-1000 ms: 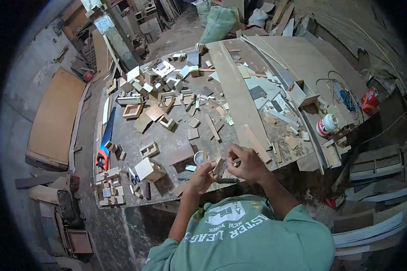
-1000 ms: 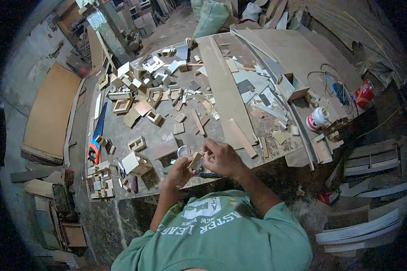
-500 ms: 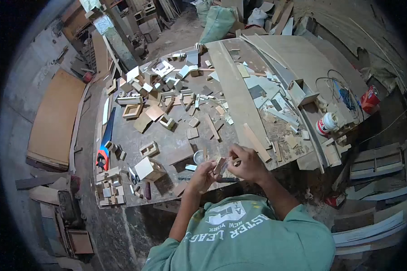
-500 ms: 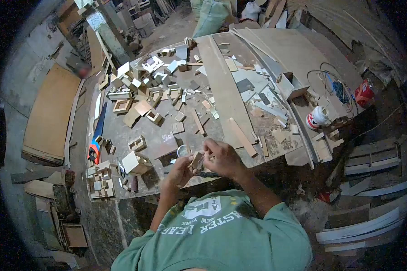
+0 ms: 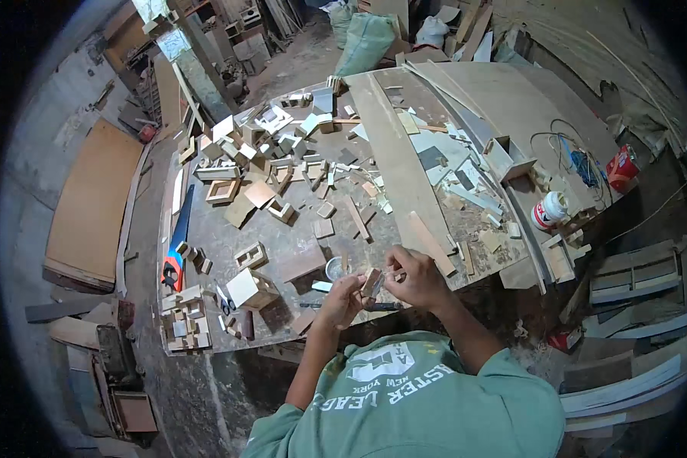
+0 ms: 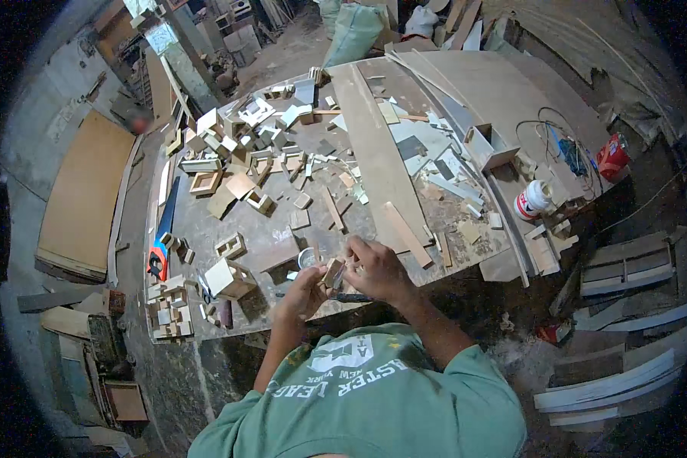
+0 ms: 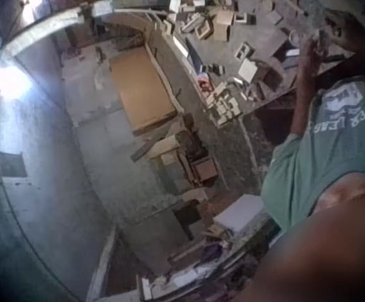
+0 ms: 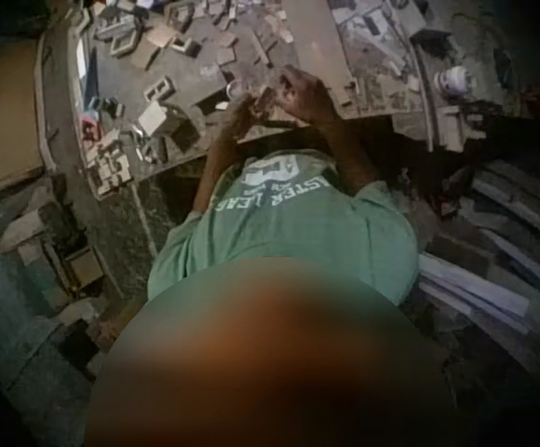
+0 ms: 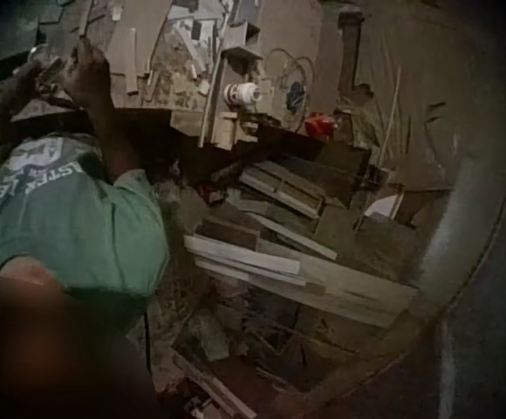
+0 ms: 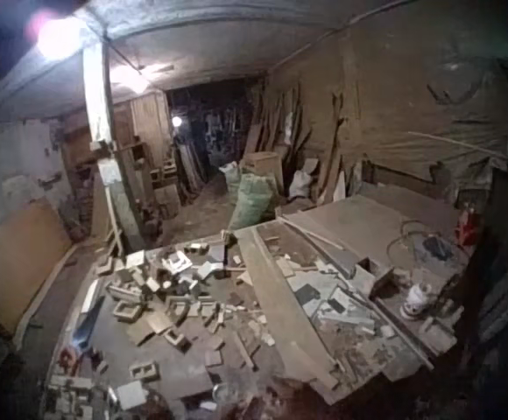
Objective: Measure, apply glue, and assemble small wooden components at a workshop table.
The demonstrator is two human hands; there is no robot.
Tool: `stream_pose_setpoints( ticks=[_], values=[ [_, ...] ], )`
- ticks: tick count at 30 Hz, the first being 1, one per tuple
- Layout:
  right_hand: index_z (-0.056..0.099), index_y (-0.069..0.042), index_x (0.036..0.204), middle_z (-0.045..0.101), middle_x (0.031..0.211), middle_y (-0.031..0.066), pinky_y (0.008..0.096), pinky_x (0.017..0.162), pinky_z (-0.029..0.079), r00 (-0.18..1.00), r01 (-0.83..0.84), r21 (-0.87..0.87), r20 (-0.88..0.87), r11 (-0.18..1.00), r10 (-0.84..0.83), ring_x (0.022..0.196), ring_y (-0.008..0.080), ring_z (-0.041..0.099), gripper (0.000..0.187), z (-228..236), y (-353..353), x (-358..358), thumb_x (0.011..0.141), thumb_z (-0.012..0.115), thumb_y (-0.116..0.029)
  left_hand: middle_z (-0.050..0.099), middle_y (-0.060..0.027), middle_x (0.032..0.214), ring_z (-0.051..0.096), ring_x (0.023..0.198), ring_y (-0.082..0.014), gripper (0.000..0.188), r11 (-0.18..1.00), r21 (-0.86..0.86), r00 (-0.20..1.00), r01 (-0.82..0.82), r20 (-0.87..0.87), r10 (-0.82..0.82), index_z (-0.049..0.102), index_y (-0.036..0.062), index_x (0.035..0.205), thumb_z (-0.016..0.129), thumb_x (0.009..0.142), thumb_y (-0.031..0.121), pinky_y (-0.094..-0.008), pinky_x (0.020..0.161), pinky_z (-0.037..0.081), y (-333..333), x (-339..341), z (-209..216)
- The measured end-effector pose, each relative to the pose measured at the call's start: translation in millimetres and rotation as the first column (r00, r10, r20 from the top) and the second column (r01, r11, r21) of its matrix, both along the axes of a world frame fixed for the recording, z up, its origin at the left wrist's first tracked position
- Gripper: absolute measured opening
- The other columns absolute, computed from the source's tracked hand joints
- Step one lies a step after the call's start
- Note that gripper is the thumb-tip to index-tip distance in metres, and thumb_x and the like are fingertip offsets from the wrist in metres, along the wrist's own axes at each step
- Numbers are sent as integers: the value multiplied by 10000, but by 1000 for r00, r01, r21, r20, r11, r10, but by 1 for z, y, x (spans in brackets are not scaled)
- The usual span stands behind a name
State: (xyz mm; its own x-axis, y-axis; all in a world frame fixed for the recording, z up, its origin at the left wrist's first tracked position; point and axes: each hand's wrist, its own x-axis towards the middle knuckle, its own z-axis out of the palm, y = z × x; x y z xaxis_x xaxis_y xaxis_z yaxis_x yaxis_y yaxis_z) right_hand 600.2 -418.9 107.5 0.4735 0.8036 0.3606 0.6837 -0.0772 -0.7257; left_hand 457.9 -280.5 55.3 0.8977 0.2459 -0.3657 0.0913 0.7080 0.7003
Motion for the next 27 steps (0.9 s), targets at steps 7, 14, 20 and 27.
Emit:
stream_pose_setpoints(
  ticks=[7, 14, 20, 27],
  values=[
    [508, -40, 893, 584, 774, 125, 368, 616, 514, 996, -71, 12, 53, 997, 70, 698, 279, 637, 241, -6, 3, -15, 705, 659, -39, 626, -51, 912, 599, 721, -119, 295, 999, -35, 1000, 9, 22, -8, 568, -25, 1108, 506, 936, 206, -248, 622, 500, 0, 3, -2],
    [506, -48, 911, 585, 757, 130, 389, 624, 488, 998, 24, -17, 58, 1000, -23, 707, 301, 624, 272, -2, 2, 6, 706, 678, -99, 626, -35, 951, 583, 743, -104, 358, 999, 6, 999, 35, 37, -35, 543, -10, 1207, 478, 953, 234, -250, 633, 494, 3, 1, -11],
    [509, -26, 915, 611, 773, 137, 358, 647, 537, 995, -71, -10, -75, 997, 70, 729, 287, 674, 239, 2, -1, -7, 724, 651, -51, 630, -23, 963, 592, 766, -97, 350, 997, -63, 997, -48, -61, 44, 552, 16, 1211, 476, 961, 248, -258, 648, 503, 0, 0, 0],
    [516, -19, 921, 614, 783, 134, 347, 660, 528, 984, -127, -33, -132, 991, 121, 733, 264, 672, 251, -3, 1, -8, 727, 665, -74, 637, -28, 957, 608, 763, -104, 323, 996, -80, 998, -27, -54, 22, 561, 12, 1180, 475, 962, 235, -247, 623, 506, -2, 5, 12]
  ],
)
